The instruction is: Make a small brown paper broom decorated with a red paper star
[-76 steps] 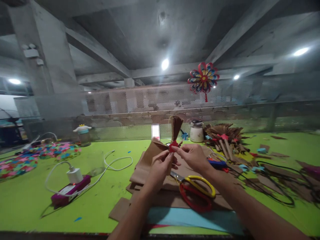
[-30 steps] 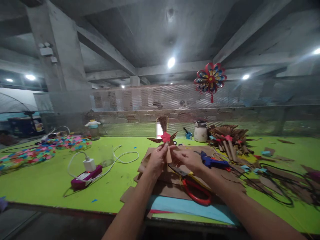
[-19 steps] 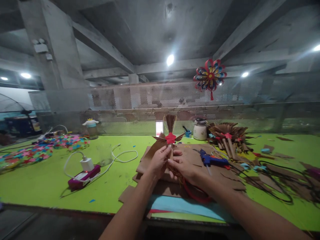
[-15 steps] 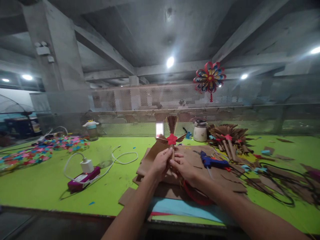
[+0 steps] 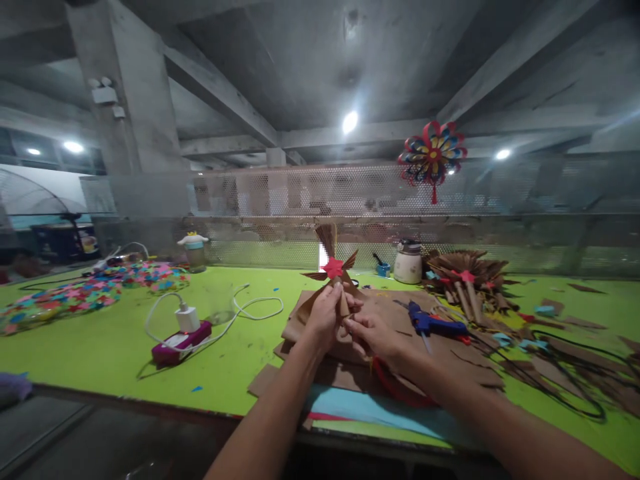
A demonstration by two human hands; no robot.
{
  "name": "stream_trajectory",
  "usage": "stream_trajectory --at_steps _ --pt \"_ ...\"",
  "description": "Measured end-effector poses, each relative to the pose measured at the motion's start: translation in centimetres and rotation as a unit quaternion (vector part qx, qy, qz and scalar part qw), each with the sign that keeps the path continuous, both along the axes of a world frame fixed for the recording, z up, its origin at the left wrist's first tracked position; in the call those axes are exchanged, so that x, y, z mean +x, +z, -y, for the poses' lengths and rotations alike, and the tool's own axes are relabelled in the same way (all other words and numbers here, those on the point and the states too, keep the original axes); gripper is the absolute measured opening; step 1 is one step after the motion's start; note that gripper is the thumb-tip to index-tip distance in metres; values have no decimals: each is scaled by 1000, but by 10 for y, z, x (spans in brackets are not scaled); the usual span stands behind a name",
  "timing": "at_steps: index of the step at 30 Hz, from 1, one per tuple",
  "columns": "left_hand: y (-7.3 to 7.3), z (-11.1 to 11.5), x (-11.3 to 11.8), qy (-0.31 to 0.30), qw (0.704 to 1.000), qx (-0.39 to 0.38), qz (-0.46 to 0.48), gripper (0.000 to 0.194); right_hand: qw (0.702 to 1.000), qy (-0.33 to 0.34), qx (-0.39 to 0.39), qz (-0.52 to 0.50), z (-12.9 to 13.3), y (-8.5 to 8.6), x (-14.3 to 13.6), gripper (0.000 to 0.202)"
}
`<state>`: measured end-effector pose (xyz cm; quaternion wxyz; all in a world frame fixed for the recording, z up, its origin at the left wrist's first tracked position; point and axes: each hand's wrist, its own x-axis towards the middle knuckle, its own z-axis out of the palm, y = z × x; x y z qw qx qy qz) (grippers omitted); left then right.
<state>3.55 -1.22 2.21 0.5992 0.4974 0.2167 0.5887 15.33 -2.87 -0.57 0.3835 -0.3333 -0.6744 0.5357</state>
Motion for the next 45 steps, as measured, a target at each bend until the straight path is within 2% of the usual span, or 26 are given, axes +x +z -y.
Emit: stream_trajectory --at_steps 8,13,17,21,23,25,26,29,31,32,34,37,39,42,45 --pt "0 3 3 3 1000 -10 9 31 997 36 -45 -54 11 -6 -5 43" --pt "3 3 3 10 1000 1 -18 31 990 92 -83 -72 14 -4 -3 38" --pt "4 4 3 -3 1000 1 -29 30 989 95 -87 -73 19 -2 -3 39" --pt "2 3 3 0 1000 7 -12 26 987 113 -99 -49 26 2 -1 40" --pt "2 3 2 4 1000 9 -3 24 987 135 -91 9 31 5 2 41" --pt "4 3 1 5 1000 20 0 24 979 168 -42 111 37 12 7 42" --pt "5 4 0 2 1000 29 -2 24 968 185 10 170 41 16 11 41" --pt "6 6 -2 -7 999 49 -9 24 894 256 197 311 52 32 26 34" --pt "7 7 -2 -14 999 51 -15 23 851 297 253 351 58 44 38 33" --pt "7 7 -2 -17 998 52 -17 23 846 303 256 357 59 49 43 32" --pt "8 8 -1 -25 998 54 -18 23 874 246 254 334 58 58 52 32" --pt "10 10 2 -42 998 47 -4 20 941 21 251 224 43 63 55 31" --pt "13 12 4 -46 998 39 10 19 960 -95 220 147 29 59 49 30" --pt "14 15 5 -51 998 30 18 25 987 -80 118 80 13 43 30 33" --pt "13 17 5 -66 998 17 6 36 996 -69 48 -2 10 26 11 34"
